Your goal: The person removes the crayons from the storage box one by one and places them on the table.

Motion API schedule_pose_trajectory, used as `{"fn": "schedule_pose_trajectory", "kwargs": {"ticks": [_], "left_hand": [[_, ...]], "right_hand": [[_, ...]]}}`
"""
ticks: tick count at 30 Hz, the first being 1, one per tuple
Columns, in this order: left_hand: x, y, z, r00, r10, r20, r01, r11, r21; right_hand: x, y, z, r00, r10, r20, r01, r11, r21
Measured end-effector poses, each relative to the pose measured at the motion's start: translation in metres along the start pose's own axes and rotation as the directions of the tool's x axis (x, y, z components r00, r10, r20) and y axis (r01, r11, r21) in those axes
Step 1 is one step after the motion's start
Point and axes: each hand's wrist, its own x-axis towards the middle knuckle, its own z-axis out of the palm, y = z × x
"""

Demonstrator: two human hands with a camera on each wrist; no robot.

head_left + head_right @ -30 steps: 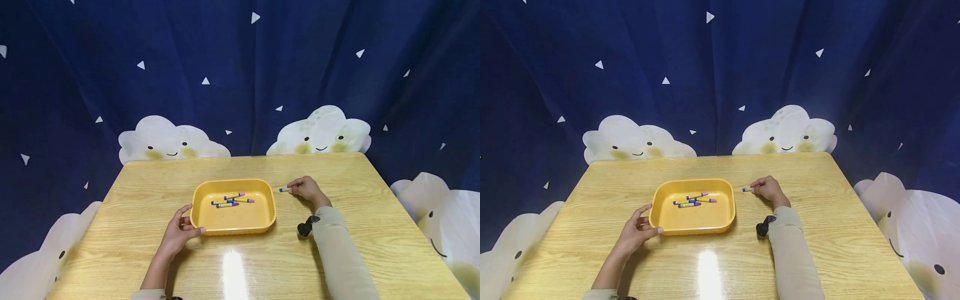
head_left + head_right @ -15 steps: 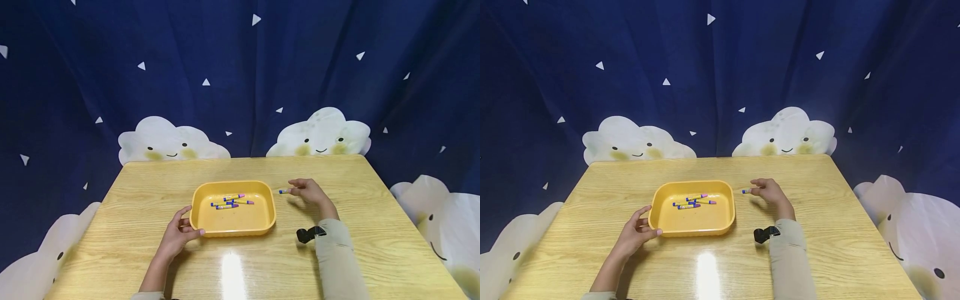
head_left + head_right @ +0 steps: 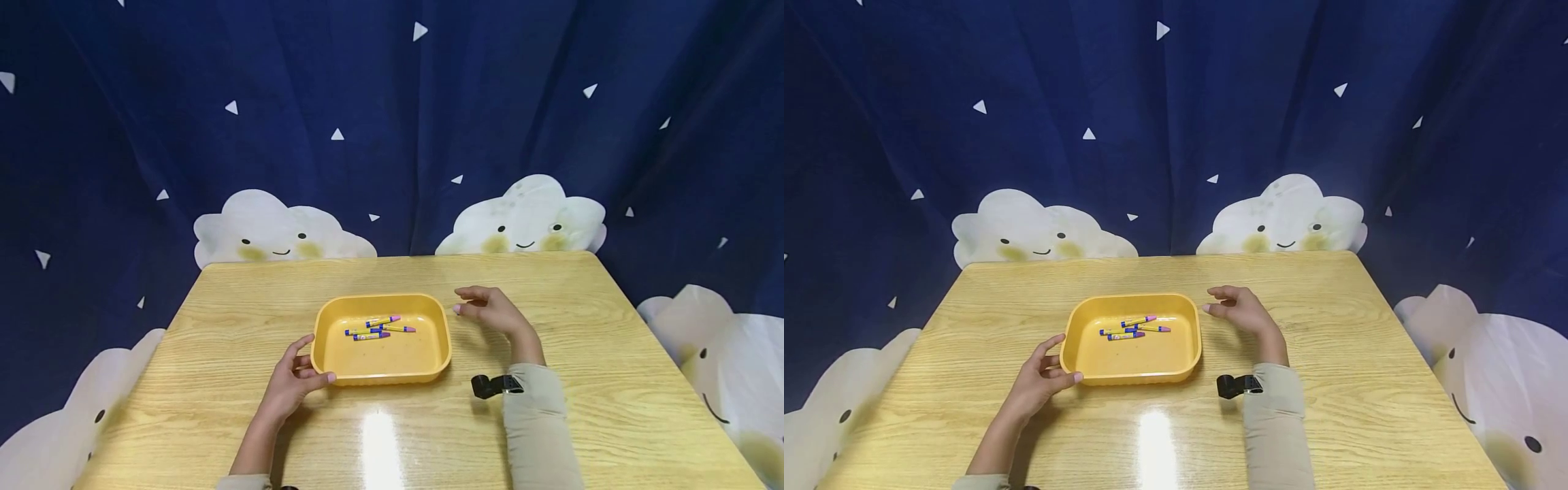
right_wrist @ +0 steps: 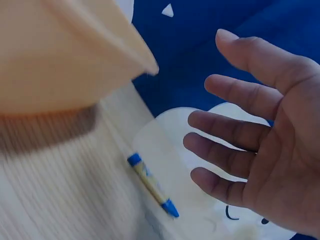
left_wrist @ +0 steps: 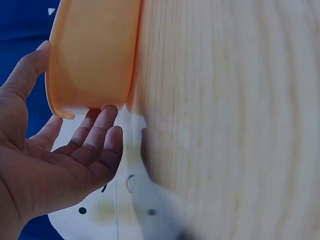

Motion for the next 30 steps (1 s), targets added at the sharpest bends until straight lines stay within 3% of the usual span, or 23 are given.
{"fn": "schedule_pose_trajectory", "kwargs": {"ticks": [13,25,30], "left_hand": [[0.0,-0.002,0.0,1.0,0.011,-0.004,-0.011,1.0,-0.006],[-0.001,0.0,0.0,1.0,-0.003,0.011,0.003,1.0,-0.024],[-0.004,0.008,0.0,1.0,-0.02,0.024,0.02,1.0,-0.024]], "right_hand": [[-0.008,-0.058,0.025,0.995,-0.085,0.042,0.082,0.995,0.059],[0.019,-0.037,0.049,0.991,-0.123,0.044,0.119,0.99,0.073],[0.026,-0.037,0.061,0.99,-0.122,0.076,0.109,0.982,0.152]]}}
